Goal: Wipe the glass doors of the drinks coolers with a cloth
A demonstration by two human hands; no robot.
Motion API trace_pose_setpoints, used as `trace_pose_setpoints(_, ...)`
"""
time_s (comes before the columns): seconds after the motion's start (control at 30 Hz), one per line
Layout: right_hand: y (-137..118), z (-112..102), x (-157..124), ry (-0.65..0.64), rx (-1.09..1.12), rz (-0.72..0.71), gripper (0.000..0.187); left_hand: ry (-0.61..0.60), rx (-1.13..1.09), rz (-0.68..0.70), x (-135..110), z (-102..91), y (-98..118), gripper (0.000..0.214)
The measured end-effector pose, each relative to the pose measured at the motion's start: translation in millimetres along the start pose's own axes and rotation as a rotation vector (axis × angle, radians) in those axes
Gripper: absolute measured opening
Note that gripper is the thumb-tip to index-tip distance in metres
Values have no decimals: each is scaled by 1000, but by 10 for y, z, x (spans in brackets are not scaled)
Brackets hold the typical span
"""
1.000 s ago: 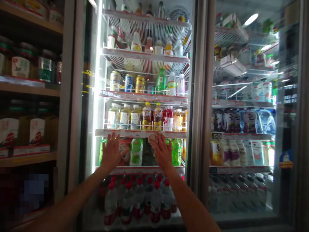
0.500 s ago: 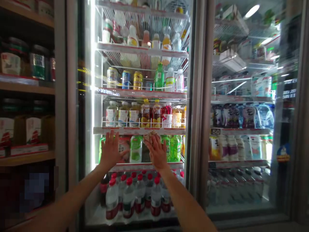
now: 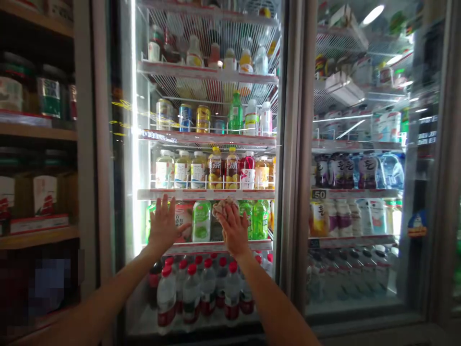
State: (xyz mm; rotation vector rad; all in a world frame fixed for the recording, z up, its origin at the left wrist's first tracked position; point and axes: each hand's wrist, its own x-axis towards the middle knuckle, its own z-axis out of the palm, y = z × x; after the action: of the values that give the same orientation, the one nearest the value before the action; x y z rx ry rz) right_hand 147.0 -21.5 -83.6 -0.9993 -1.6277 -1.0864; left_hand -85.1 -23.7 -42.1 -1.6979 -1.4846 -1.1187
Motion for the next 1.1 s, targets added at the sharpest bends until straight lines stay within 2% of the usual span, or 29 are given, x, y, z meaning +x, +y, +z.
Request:
trace_pose_setpoints(0.07,268,-65,-65,49,-51,111,45,2,-14,6,-8,13,-4,88)
trace_pose_setpoints(0.13,552,-132,-110,114,-112,290,45,9,-25,16,-12,24,-6,87)
trace_pose_setpoints(0.2,680,-160,-122,161,-141,418,47,21,-27,19,-14,31,-4,86)
trace_pose_setpoints(0.23,659,-153,-120,166,-136,433,48,22,-27,18,-14,33,-3,86)
trace_pose_setpoints(0.3,471,-101,-109,142,-94,363,50,21,-24,16,-16,32,-1,86)
trace_pose_setpoints(0.4,105,-9,-103,68,-20,163,54,22,-15,18,-27,29,-11,87)
trace_pose_setpoints(0.47,28,3,-126,42,-2,74,53,21,-2,32,-43,29,-26,89)
trace_pose_setpoints(0.53,141,-36,-171,52,-21,79,50,8,12,50,-63,30,-37,91)
trace_pose_setpoints(0.63,443,-121,-231,94,-89,244,45,-30,21,48,-89,31,-37,94)
trace_pose_setpoints(0.7,513,-137,-238,113,-109,326,45,-41,25,36,-100,30,-26,95)
trace_pose_setpoints(0.77,397,-106,-220,91,-79,292,47,-36,28,35,-110,28,-11,95)
trace_pose_setpoints(0.87,53,-24,-180,24,-6,116,48,-27,33,38,-136,30,4,91)
trace_pose_setpoints(0.93,-77,0,-166,-5,20,5,46,-18,45,35,-157,36,0,88)
trace_pose_setpoints(1.0,-17,-22,-172,1,19,-30,44,-23,54,51,-179,44,-15,88)
trace_pose_setpoints(1.1,309,-103,-197,55,-45,111,40,-40,58,79,-201,52,-38,90)
